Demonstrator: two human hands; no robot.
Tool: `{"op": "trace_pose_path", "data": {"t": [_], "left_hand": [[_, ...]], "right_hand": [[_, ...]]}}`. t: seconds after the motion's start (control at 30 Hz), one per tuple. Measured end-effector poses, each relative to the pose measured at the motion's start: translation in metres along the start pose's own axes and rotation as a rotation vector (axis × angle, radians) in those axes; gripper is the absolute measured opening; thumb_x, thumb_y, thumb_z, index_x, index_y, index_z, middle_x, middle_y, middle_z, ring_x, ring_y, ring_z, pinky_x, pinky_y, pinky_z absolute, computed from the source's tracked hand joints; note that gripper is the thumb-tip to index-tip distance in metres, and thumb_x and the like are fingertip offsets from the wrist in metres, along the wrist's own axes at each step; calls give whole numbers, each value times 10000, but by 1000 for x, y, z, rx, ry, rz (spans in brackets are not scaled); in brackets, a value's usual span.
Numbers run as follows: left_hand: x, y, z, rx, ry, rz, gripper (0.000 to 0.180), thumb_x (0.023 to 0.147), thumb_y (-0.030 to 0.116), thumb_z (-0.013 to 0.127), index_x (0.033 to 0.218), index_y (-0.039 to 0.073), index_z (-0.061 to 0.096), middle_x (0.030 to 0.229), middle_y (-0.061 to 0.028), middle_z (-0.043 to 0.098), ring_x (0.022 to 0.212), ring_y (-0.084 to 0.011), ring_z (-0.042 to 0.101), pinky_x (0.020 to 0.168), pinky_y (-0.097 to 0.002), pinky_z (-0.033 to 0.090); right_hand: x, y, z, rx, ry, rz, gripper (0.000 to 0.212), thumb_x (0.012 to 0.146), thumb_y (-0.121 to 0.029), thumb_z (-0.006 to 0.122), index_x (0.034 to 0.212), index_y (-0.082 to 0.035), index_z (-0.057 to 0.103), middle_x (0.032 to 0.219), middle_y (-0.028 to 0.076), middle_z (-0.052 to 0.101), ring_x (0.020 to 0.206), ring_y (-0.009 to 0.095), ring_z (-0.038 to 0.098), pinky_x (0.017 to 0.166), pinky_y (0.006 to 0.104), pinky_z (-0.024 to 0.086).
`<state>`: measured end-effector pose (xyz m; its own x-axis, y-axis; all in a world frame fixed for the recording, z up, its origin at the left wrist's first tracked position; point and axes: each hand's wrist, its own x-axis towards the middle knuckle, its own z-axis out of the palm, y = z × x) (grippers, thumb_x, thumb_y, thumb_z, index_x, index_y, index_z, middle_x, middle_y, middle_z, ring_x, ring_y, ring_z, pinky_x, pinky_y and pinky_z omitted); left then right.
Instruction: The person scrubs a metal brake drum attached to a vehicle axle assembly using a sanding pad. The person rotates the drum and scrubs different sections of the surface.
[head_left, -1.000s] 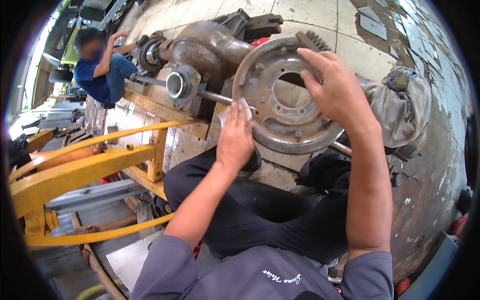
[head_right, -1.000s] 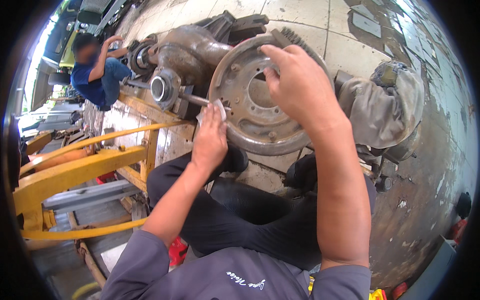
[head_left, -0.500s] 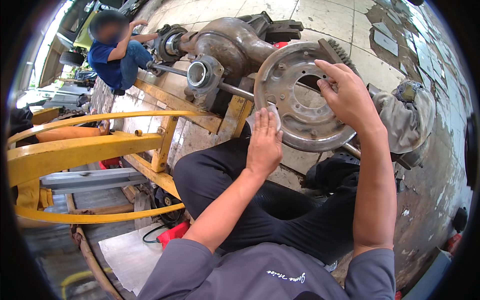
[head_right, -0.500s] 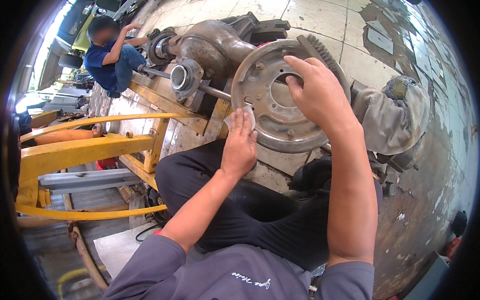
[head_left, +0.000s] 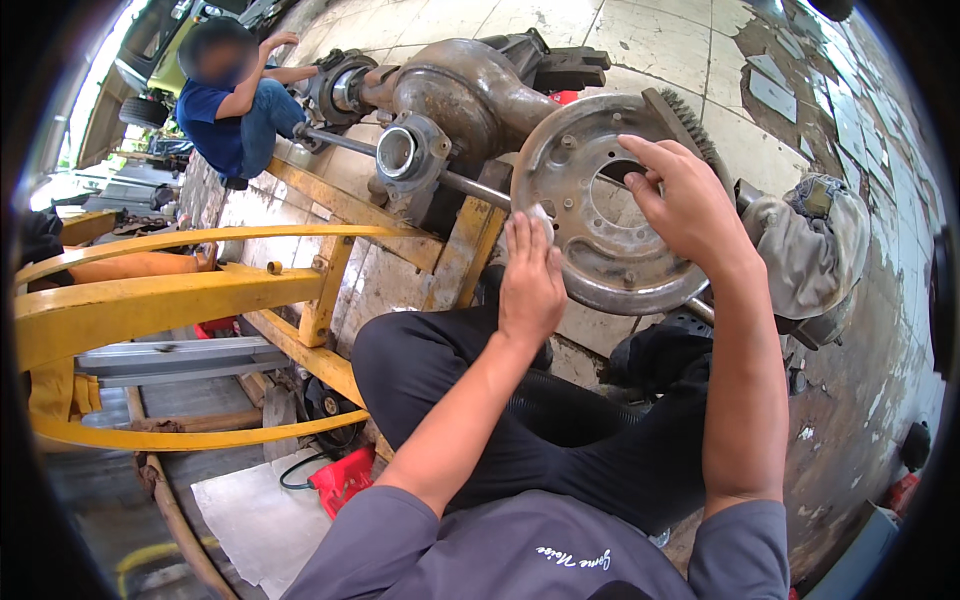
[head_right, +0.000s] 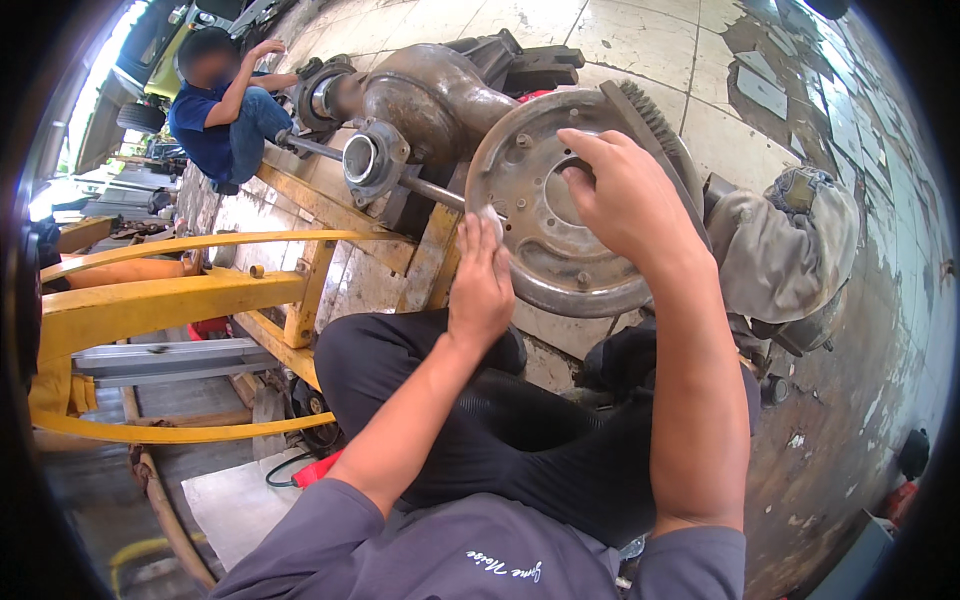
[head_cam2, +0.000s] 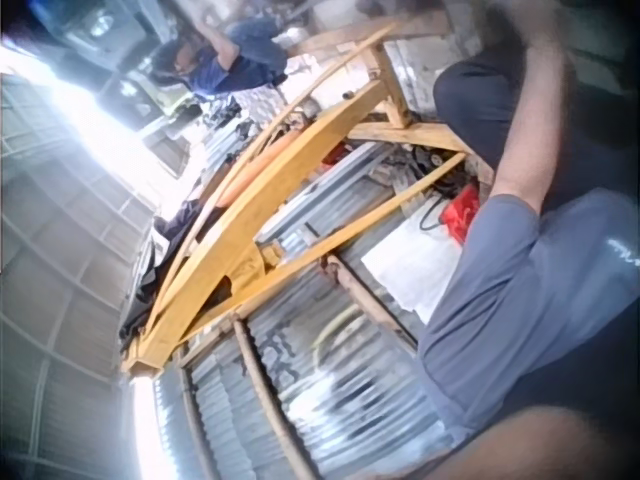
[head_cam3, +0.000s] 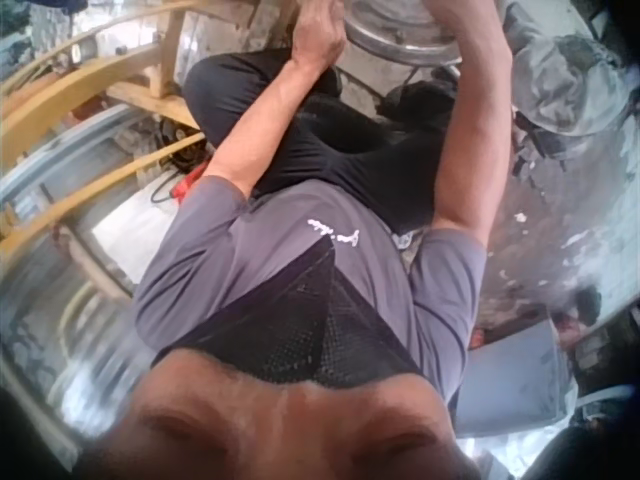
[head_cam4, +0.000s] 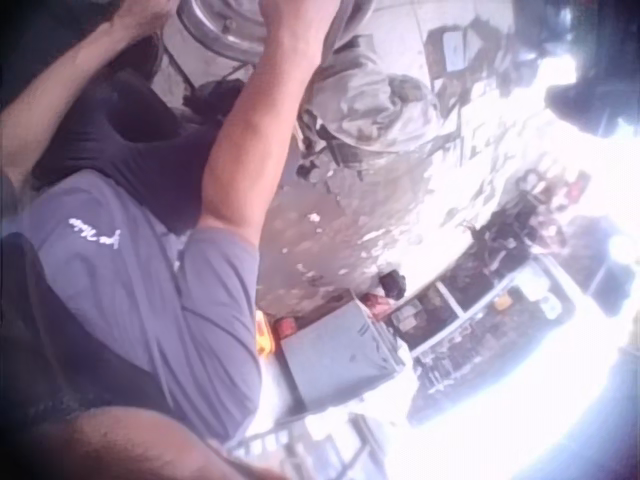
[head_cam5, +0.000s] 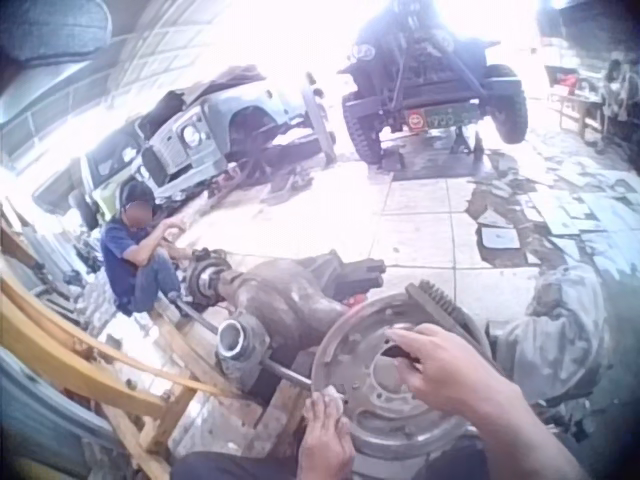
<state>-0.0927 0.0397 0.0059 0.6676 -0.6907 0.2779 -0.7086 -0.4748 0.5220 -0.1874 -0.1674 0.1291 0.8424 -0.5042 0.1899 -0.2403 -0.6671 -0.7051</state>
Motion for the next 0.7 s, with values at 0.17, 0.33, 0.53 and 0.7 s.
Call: {"op": "trace_pose_path", "data": {"t": [0.17, 0.33, 0.53, 0.7], "left_hand": [[46, -9, -15, -87, -70, -90, 516, 1064, 221, 424, 1437, -135, 404, 1522, -368, 334, 1437, -520, 293, 1194, -482, 294], [-15, 11, -19, -46, -127, -36, 535, 1077, 269, 400, 1450, -114, 410, 1527, -351, 343, 1449, -480, 304, 1189, -470, 303], [22, 16, -81, -736, -275, -354, 549, 1109, 359, 322, 1433, -57, 474, 1342, -235, 607, 1288, -330, 562, 1114, -404, 414], [88, 38, -130, -1486, -415, -455, 508, 1115, 334, 334, 1386, -68, 486, 1319, -156, 597, 1218, -215, 577, 1075, -381, 445]], "right_hand": [[-3, 0, 3, 5, -33, -23, 373, 915, -129, 645, 1274, -27, 646, 1141, 207, 669, 1085, 385, 624, 953, 438, 484], [-4, -1, -3, -17, -42, -11, 376, 908, -126, 651, 1267, -15, 647, 1140, 210, 671, 1092, 386, 624, 960, 444, 484], [0, 1, 7, 115, -148, 25, 423, 929, -165, 658, 1319, -6, 617, 1191, 208, 674, 1074, 305, 639, 949, 386, 498], [1, -13, 14, 510, -281, 152, 537, 976, -276, 665, 1404, 24, 543, 1243, 160, 675, 1086, 209, 646, 950, 338, 500]]}}
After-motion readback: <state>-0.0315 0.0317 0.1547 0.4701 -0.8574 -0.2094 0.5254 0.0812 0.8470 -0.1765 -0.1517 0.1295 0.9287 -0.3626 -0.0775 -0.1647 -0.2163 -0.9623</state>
